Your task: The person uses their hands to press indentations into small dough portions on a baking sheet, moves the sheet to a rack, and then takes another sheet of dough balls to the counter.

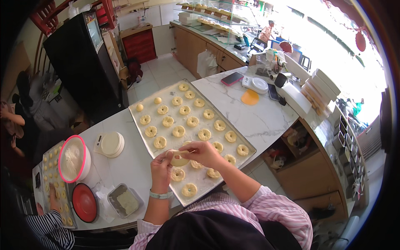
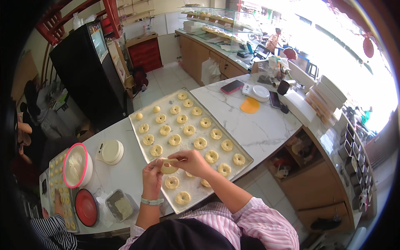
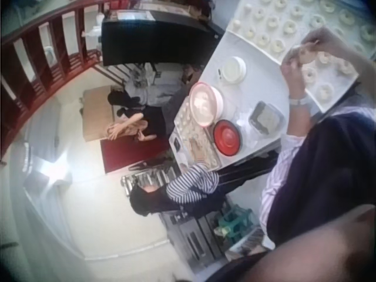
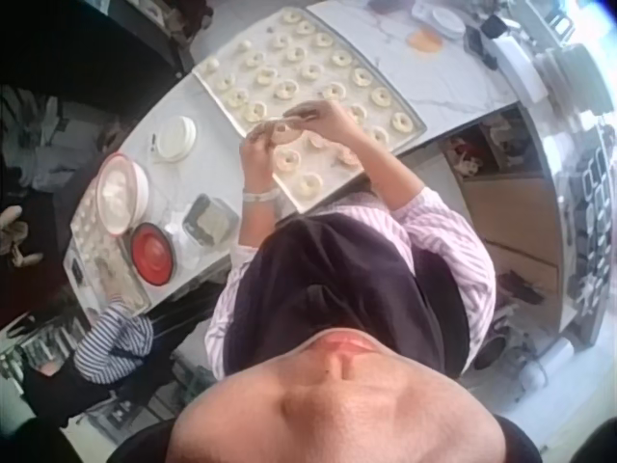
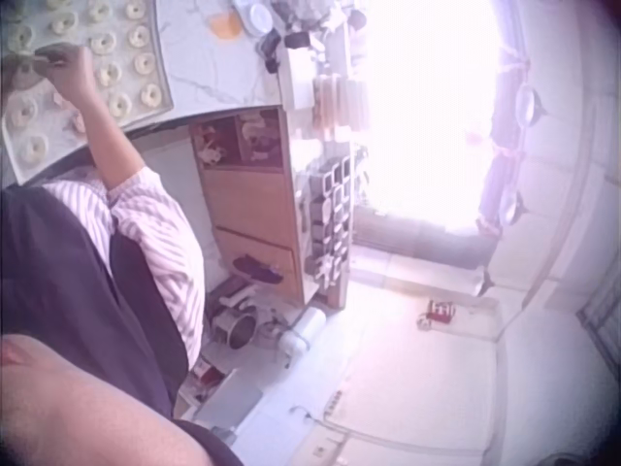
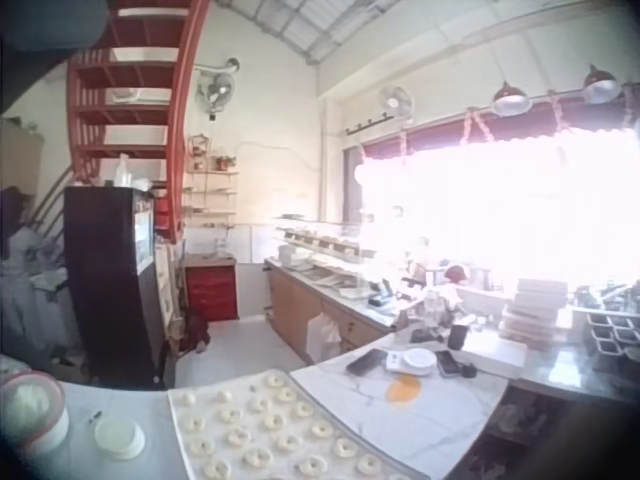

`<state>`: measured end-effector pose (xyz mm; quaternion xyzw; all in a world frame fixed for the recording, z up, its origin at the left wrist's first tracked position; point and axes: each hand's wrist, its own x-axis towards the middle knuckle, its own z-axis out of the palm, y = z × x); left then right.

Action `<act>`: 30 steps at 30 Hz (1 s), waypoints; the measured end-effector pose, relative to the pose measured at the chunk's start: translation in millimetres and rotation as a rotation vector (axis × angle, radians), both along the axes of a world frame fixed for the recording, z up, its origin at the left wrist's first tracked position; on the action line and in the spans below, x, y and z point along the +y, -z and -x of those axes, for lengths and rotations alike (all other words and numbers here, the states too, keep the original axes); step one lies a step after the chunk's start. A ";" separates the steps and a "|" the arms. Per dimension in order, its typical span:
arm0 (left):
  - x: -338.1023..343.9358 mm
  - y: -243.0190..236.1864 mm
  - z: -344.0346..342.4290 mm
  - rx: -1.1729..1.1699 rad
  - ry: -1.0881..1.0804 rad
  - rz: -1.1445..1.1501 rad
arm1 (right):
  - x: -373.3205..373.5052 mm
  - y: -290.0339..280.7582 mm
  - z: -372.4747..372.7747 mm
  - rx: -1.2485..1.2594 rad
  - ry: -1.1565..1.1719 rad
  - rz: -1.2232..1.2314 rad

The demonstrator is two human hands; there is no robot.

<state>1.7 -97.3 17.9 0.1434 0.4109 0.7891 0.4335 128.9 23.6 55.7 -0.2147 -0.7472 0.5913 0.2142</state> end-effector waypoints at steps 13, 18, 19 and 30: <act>39.3 7.7 -15.8 0.040 0.051 0.061 | 43.5 -4.1 -6.8 0.039 -0.119 -0.083; 50.2 -7.1 -23.3 -0.005 -0.100 0.101 | 69.1 0.6 -7.7 0.012 -0.135 0.113; 49.3 -6.3 -24.0 -0.008 -0.078 0.143 | 69.0 -2.4 -7.1 0.021 -0.150 0.159; 65.1 -4.7 -29.1 0.038 -0.010 0.146 | 82.6 2.2 -9.3 0.006 -0.243 0.218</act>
